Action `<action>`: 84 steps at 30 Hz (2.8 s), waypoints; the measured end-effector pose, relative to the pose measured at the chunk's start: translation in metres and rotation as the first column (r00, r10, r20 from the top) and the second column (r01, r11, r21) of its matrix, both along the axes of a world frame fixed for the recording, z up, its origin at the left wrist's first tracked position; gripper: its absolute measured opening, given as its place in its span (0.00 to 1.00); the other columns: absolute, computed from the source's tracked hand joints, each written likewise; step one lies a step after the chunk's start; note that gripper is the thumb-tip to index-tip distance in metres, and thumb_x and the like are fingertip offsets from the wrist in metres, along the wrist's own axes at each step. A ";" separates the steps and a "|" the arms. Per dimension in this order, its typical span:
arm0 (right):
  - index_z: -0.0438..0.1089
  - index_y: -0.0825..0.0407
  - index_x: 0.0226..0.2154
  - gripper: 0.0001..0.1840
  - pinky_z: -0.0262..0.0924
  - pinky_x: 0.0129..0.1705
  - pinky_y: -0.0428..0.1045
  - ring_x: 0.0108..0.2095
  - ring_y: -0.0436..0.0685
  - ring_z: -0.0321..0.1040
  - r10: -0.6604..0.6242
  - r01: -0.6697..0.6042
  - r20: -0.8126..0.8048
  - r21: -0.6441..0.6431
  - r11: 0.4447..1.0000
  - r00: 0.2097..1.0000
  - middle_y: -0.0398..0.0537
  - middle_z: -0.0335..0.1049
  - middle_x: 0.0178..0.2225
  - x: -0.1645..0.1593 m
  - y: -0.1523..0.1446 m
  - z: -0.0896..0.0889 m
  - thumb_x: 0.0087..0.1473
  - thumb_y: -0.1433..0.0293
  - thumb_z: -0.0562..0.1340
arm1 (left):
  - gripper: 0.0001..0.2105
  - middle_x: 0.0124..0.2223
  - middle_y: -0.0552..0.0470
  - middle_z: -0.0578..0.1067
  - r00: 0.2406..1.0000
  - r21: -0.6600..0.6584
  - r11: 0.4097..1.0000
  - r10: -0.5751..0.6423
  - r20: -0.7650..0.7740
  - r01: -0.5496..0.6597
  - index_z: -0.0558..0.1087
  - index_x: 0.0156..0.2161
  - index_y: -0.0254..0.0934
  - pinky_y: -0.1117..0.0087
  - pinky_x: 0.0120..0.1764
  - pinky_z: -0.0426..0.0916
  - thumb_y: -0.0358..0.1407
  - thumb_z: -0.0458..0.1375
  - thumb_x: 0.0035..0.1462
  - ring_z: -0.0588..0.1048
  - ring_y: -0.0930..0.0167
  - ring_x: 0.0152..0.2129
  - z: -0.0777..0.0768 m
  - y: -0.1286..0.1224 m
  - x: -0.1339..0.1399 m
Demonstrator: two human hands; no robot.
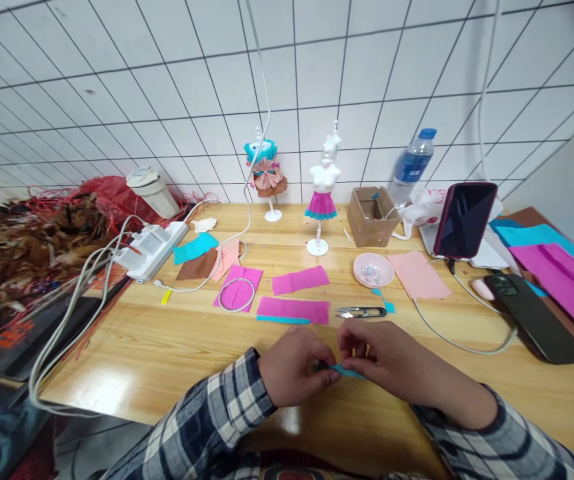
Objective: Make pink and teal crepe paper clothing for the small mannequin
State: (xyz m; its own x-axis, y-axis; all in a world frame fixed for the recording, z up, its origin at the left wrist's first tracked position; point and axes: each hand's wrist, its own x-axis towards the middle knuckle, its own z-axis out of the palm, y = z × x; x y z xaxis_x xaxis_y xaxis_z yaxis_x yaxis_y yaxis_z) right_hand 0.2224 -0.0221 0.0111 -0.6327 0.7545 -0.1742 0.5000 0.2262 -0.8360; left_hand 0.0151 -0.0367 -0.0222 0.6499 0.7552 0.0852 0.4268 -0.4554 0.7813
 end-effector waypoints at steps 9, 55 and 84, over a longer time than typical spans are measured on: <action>0.69 0.50 0.40 0.10 0.56 0.44 0.56 0.43 0.63 0.63 -0.291 0.078 0.325 0.538 0.840 0.900 0.53 0.69 0.40 0.027 0.032 -0.050 0.55 0.66 0.59 | 0.18 0.25 0.52 0.75 0.902 -0.717 0.691 0.361 0.237 -0.088 0.72 0.32 0.33 0.72 0.29 0.62 0.50 0.60 0.53 0.71 0.73 0.23 -0.011 -0.003 -0.002; 0.63 0.49 0.31 0.26 0.56 0.35 0.48 0.31 0.52 0.61 -0.152 0.121 -0.181 -0.174 0.977 0.972 0.42 0.63 0.27 -0.022 -0.004 -0.062 0.64 0.50 0.42 | 0.28 0.28 0.51 0.76 0.826 -0.682 0.713 0.477 0.300 -0.164 0.69 0.53 0.32 0.70 0.33 0.66 0.47 0.64 0.51 0.74 0.72 0.26 -0.023 0.006 -0.001; 0.70 0.53 0.34 0.18 0.54 0.26 0.46 0.24 0.50 0.56 -0.497 0.418 -0.179 -0.347 0.840 0.849 0.38 0.58 0.21 -0.021 0.002 -0.066 0.48 0.55 0.63 | 0.23 0.29 0.48 0.79 0.847 -0.790 0.587 0.500 0.183 -0.176 0.72 0.41 0.31 0.71 0.31 0.66 0.47 0.67 0.46 0.75 0.71 0.25 -0.024 0.000 0.003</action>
State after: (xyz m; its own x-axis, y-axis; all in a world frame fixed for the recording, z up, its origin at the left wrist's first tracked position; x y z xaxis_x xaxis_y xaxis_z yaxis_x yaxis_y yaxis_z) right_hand 0.2017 -0.0201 -0.0545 -0.2784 0.9094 -0.3090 0.2492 -0.2423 -0.9377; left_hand 0.0185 -0.0364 -0.0459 0.3747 0.8223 -0.4282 0.0491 0.4436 0.8949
